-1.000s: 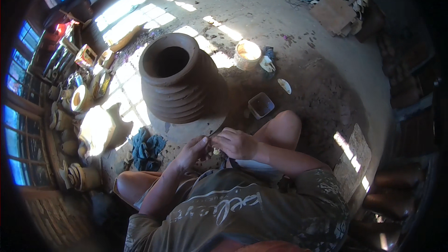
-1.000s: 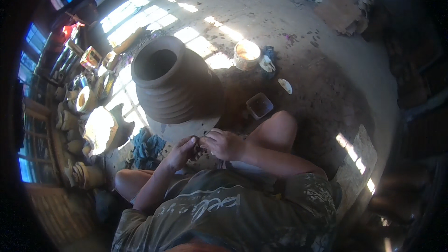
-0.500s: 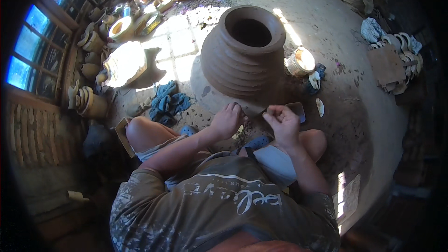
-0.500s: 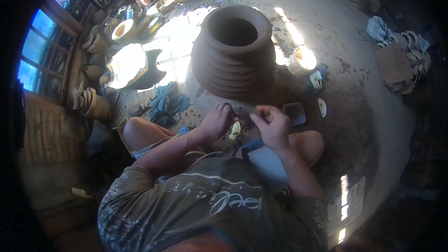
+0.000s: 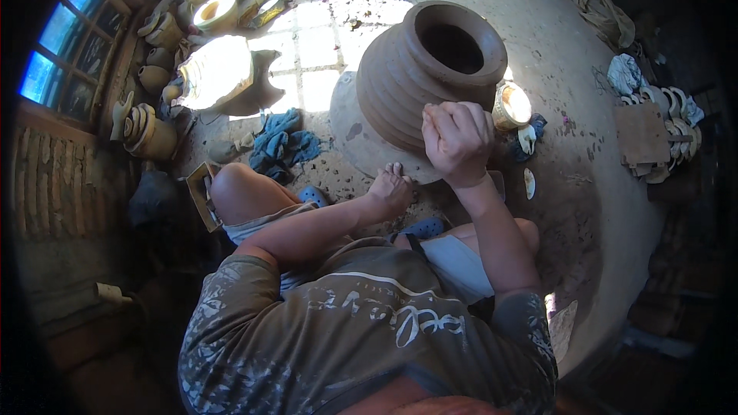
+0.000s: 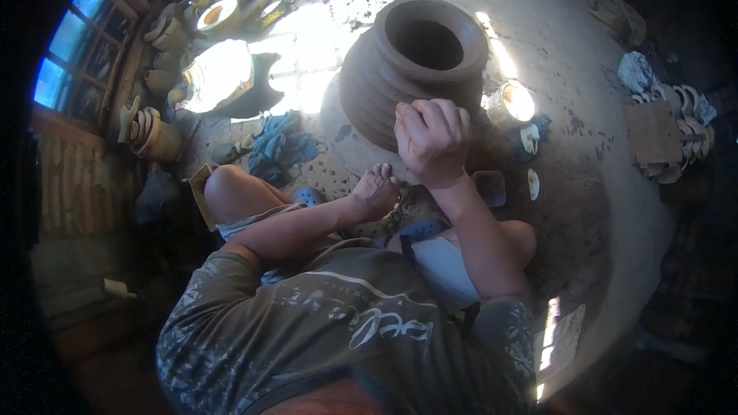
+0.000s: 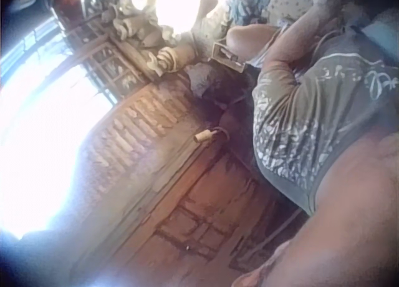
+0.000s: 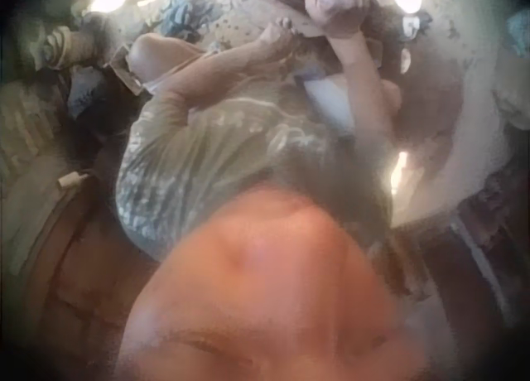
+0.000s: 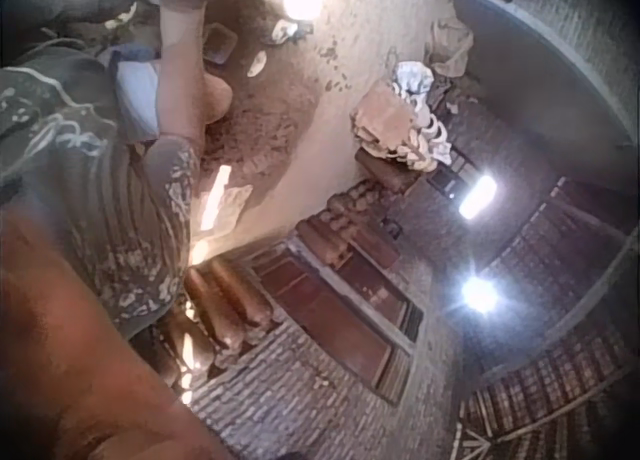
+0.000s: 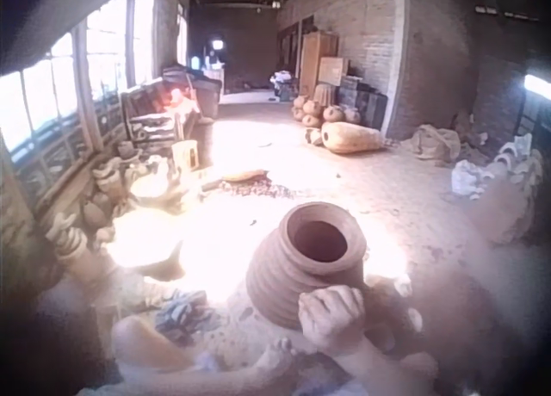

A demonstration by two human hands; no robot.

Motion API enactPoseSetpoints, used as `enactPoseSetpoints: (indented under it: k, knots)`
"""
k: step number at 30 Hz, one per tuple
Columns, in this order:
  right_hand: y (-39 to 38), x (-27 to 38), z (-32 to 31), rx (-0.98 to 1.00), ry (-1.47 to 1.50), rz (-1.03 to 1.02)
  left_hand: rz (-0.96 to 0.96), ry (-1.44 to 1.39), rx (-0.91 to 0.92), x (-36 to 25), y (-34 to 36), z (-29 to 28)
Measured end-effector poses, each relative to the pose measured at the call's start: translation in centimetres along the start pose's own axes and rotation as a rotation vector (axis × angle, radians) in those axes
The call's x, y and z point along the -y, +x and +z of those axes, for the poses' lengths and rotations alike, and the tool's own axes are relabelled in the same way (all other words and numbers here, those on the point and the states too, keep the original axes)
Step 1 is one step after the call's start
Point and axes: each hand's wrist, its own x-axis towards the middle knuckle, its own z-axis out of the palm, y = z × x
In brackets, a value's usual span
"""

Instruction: The person shapes a large clay vessel on a pottery wheel, using their hands to smooth the exterior and create decorative horizontal grooves around the midsection.

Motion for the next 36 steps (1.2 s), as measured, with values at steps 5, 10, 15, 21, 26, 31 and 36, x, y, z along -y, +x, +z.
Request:
enactPoseSetpoints:
  k: [5, 10, 15, 21, 26, 31, 36]
  knots:
    - [0.6, 0.5, 0.5, 0.004, -0.096, -0.043, -0.052, 0.06, 0.12, 0.0, 0.6, -0.5]
    - [1.2, 0.7, 1.2, 0.022, -0.12, -0.077, 0.012, 0.275, 0.286, -0.9, 0.7, -2.2]
    - [1.2, 0.4, 0.9, 0.032, -0.064, -0.081, 0.045, 0.423, 0.164, 1.1, -0.9, -1.8]
    - [1.1, 0.1, 0.7, 0.029, -0.006, -0.075, 0.022, 0.526, 0.423, 4.2, -1.0, -5.2]
    - [1.0, -0.3, 1.0, 0.026, 0.044, -0.095, -0.063, 0.473, 0.22, 10.0, 0.1, -2.3]
    - [0.5, -0.7, 0.7, 0.035, 0.071, -0.082, -0.112, 0.461, 0.383, 13.2, 1.5, -5.5]
    - [0.1, -1.5, 0.1, 0.014, 0.115, -0.078, -0.197, 0.486, 0.341, 15.7, 2.2, -7.2]
